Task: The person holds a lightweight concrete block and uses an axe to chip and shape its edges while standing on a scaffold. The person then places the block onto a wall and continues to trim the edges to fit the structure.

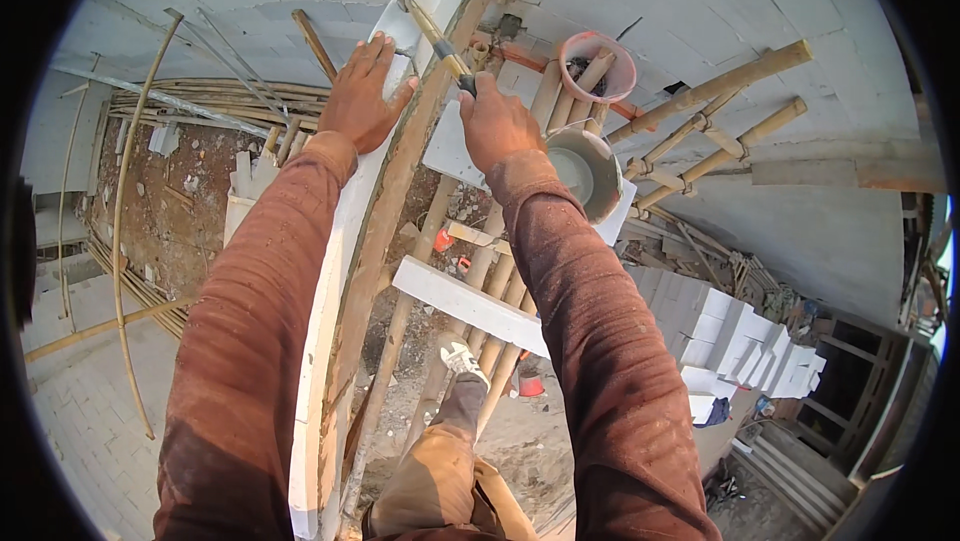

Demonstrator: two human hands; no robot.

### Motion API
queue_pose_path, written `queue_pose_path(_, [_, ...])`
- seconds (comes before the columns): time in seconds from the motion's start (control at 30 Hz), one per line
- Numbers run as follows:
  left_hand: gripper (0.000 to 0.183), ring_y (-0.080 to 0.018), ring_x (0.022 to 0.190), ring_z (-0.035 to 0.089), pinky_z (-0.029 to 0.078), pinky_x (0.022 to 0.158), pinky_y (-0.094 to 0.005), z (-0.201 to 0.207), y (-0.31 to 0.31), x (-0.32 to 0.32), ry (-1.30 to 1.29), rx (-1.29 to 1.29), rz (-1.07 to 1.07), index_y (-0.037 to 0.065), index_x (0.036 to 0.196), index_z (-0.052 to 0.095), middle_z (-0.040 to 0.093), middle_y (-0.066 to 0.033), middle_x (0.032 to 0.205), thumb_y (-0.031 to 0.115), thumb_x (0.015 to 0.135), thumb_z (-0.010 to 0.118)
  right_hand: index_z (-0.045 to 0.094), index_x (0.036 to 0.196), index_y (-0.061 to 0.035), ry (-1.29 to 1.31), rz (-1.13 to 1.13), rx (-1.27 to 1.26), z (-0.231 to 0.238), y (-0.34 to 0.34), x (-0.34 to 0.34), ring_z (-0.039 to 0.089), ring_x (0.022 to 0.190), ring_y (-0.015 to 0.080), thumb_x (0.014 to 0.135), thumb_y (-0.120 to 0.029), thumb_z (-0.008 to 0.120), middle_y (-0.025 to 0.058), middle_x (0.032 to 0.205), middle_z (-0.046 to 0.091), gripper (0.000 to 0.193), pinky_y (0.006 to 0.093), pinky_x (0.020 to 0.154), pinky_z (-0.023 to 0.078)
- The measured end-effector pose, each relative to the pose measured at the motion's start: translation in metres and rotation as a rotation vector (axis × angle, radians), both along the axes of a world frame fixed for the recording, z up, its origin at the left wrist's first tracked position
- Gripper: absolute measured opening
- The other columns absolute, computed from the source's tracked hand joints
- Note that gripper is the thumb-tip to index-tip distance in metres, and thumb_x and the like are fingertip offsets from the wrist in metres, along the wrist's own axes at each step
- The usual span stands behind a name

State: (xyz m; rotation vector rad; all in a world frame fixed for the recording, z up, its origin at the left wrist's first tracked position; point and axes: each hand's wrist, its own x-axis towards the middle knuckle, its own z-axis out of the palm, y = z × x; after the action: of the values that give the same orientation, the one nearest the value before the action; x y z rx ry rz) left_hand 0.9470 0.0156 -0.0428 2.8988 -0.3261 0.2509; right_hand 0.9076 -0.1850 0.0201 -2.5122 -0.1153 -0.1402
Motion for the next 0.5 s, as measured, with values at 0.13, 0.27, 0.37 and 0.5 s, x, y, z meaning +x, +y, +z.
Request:
queue_pose_path(0.13, [0.072,-0.0302,0.148,0.023,0.025,0.120,-0.0420,0.001,0.002,-0.002,-0.002,-0.005,-0.004,0.008,0.153,0.031,0.028,-0.0121,0.160,0.053,0.099,0.044,0.055,0.121,-0.0066,0.229,0.035,-0.105,0.012,0.003,0.007,0.067,0.091,0.0425,0.101,-0.033,0.048,0.0250,0.097,0.068,0.034,0.0542,0.082,0.051])
queue_pose_path(0.27, [0.071,-0.0346,0.146,0.029,0.026,0.119,-0.0433,0.001,0.007,-0.003,-0.050,-0.027,-0.021,0.004,0.151,0.035,0.033,-0.0164,0.157,0.052,0.099,0.048,0.052,0.129,-0.0075,0.001,0.050,0.086,0.043,0.013,0.006,0.067,0.089,0.0432,0.101,-0.031,0.050,0.0249,0.096,0.068,0.037,0.0522,0.078,0.052])
queue_pose_path(0.37, [0.071,-0.0349,0.146,0.029,0.027,0.119,-0.0435,0.004,0.005,-0.003,-0.052,-0.031,-0.027,0.004,0.150,0.036,0.033,-0.0167,0.156,0.051,0.098,0.049,0.051,0.130,-0.0089,-0.140,0.021,0.185,0.034,0.012,0.001,0.067,0.089,0.0437,0.101,-0.031,0.051,0.0246,0.095,0.068,0.037,0.0505,0.076,0.052])
queue_pose_path(0.5, [0.072,-0.0302,0.148,0.024,0.024,0.121,-0.0421,0.004,0.000,-0.003,0.023,-0.031,0.001,0.008,0.152,0.033,0.028,-0.0117,0.159,0.053,0.098,0.047,0.051,0.129,-0.0113,0.129,-0.016,-0.023,0.004,-0.006,-0.002,0.067,0.091,0.0433,0.100,-0.030,0.052,0.0251,0.096,0.068,0.035,0.0511,0.078,0.052])
